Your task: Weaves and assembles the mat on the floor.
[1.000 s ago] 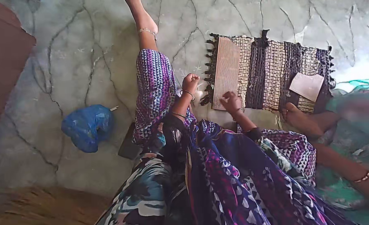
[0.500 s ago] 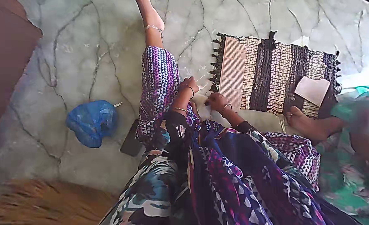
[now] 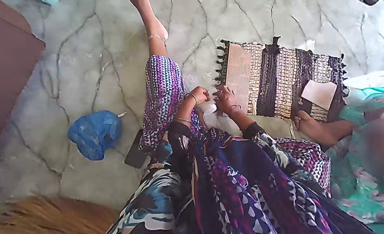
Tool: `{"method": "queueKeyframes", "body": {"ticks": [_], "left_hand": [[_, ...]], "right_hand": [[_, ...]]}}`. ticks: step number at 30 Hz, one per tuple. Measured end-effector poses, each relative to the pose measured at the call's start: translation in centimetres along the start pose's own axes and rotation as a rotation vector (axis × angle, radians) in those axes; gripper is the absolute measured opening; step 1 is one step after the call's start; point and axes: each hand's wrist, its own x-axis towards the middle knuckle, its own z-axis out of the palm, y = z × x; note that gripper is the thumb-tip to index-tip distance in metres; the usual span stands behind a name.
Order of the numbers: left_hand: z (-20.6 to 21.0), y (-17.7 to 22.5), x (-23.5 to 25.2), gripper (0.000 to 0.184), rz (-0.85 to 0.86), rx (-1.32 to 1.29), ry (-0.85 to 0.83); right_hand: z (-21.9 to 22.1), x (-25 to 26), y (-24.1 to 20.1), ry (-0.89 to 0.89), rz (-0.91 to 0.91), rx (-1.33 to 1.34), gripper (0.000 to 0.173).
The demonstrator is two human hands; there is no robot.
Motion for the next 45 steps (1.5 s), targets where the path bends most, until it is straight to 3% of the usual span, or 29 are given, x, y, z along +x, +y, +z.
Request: {"method": "queueKeyframes", "body": {"ticks": [2,5,8,11,14,16,18,20,23,26,28,31,34,36,38,41,45], "left_hand": [[-0.1,0.0,0.3,0.021,0.005,-0.006,-0.001],[-0.3,0.0,0.6,0.023,-0.001,0.069,-0.012],[-0.7,0.3,0.5,0.025,-0.087,0.191,0.010],[-0.4,0.6,0.1,0.033,-0.167,0.215,0.148],[0.8,1.6,-0.8,0.067,-0.087,0.090,0.346],[2.9,2.0,-2.1,0.060,0.206,-0.112,0.410],[5.6,1.5,-1.5,0.045,0.489,-0.314,0.283],[7.9,0.4,-0.1,0.032,0.606,-0.451,0.126],[9.9,-1.0,1.6,0.013,0.533,-0.486,0.082],[8.4,1.4,-1.7,0.015,0.334,-0.441,0.091],[7.5,2.9,-3.5,0.013,0.228,-0.437,0.111],[8.5,1.9,-2.5,0.014,0.263,-0.481,0.132],[11.2,-0.2,1.4,0.039,0.381,-0.471,0.203],[10.7,0.9,0.8,0.047,0.310,-0.295,0.255],[10.2,2.3,1.3,0.039,0.299,-0.084,0.322],[9.9,3.4,1.8,0.037,0.246,0.159,0.251],[10.3,3.8,2.3,0.038,0.181,0.246,0.165]], "right_hand": [[-0.1,-1.0,0.0,0.052,-0.058,0.003,0.011],[0.7,-0.9,2.8,0.057,-0.091,0.049,0.014],[-0.8,-1.3,4.6,-0.030,0.097,0.214,0.020],[-2.8,-2.5,6.0,-0.071,0.405,0.538,0.020],[-5.2,-4.4,6.1,-0.173,0.578,0.815,0.020],[-6.1,-5.5,5.5,-0.192,0.534,0.866,0.020],[-5.6,-5.6,6.5,-0.241,0.471,0.917,0.021],[-4.9,-5.5,7.2,-0.287,0.436,0.937,0.024],[-4.0,-5.5,7.8,-0.304,0.432,0.966,0.030],[-3.6,-6.0,8.6,-0.306,0.426,1.000,0.024],[-4.2,-6.5,8.1,-0.254,0.469,0.971,0.019],[-5.3,-6.7,6.7,-0.205,0.544,0.816,0.016],[-4.7,-4.9,9.0,-0.238,0.515,0.562,0.018],[-4.4,-3.9,10.1,-0.253,0.465,0.341,0.024],[-4.4,-3.1,10.4,-0.270,0.460,0.161,0.027],[-4.2,-2.8,10.1,-0.292,0.449,0.002,0.028],[-3.3,-3.1,10.5,-0.206,0.425,-0.050,0.027]]}}
